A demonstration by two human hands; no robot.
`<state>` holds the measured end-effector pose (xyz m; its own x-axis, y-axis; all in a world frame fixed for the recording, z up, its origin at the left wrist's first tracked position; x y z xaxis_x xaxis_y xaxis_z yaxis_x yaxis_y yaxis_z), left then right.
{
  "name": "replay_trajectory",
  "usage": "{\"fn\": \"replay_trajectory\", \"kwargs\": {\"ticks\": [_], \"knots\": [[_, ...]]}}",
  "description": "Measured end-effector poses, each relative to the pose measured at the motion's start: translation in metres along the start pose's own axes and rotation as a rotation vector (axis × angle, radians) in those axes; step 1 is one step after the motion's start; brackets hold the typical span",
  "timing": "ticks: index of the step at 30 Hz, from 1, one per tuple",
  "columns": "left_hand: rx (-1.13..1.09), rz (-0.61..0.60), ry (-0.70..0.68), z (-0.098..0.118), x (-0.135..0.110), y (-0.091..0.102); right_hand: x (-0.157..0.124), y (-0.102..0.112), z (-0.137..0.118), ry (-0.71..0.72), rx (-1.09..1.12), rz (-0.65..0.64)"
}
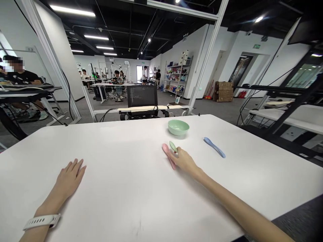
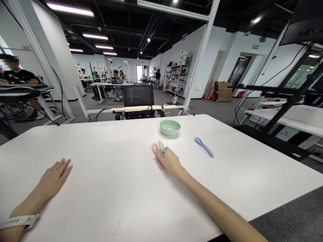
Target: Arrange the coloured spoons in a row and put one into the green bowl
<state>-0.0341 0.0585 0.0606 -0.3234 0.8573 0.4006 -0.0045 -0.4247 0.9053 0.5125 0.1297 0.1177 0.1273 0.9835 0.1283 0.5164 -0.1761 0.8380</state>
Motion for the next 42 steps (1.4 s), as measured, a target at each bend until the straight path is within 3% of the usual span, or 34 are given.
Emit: {"fn": "replay_trajectory", "kwargs": {"ticks": [2, 5, 13, 19, 29, 36, 42], "knots": [[0.001, 0.01, 0.002, -0.001, 0.0, -0.001, -0.004, -0.01, -0.005, 0.003, -0.02, -0.049], [0.01, 0.027, -0.006, -0.002, 0.0, -0.002, 0.0, -0.004, 0.001, 0.006, -0.029, 0.006], [0.024, 0.006, -0.026, -0.004, 0.001, -0.01, 0.027, 0.049, 0.078, -0.119, -0.144, 0.179], [0.028, 0.014, -0.023, -0.005, 0.001, -0.009, 0.036, 0.048, 0.104, -0.112, -0.241, 0.182], [0.008, 0.013, 0.001, -0.008, 0.001, -0.009, 0.034, 0.047, 0.102, -0.129, -0.261, 0.163], [0.003, 0.019, 0.004, -0.001, -0.001, -0.002, 0.028, 0.059, 0.098, -0.196, -0.157, 0.158], [0.006, 0.007, -0.001, -0.001, -0.001, -0.003, 0.015, 0.053, 0.052, -0.096, -0.155, 0.141]]}}
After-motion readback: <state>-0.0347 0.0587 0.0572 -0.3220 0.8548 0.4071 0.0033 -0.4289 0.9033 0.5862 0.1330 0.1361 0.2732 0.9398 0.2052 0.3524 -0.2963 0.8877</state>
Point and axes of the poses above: each hand's wrist, its own x-axis towards the middle knuckle, its own y-axis out of the back of the hand, z = x × y, the point moved 9 cm from there along x, towards the middle knuckle, and after that the axes turned 13 degrees about z, right-handed, at the moved point
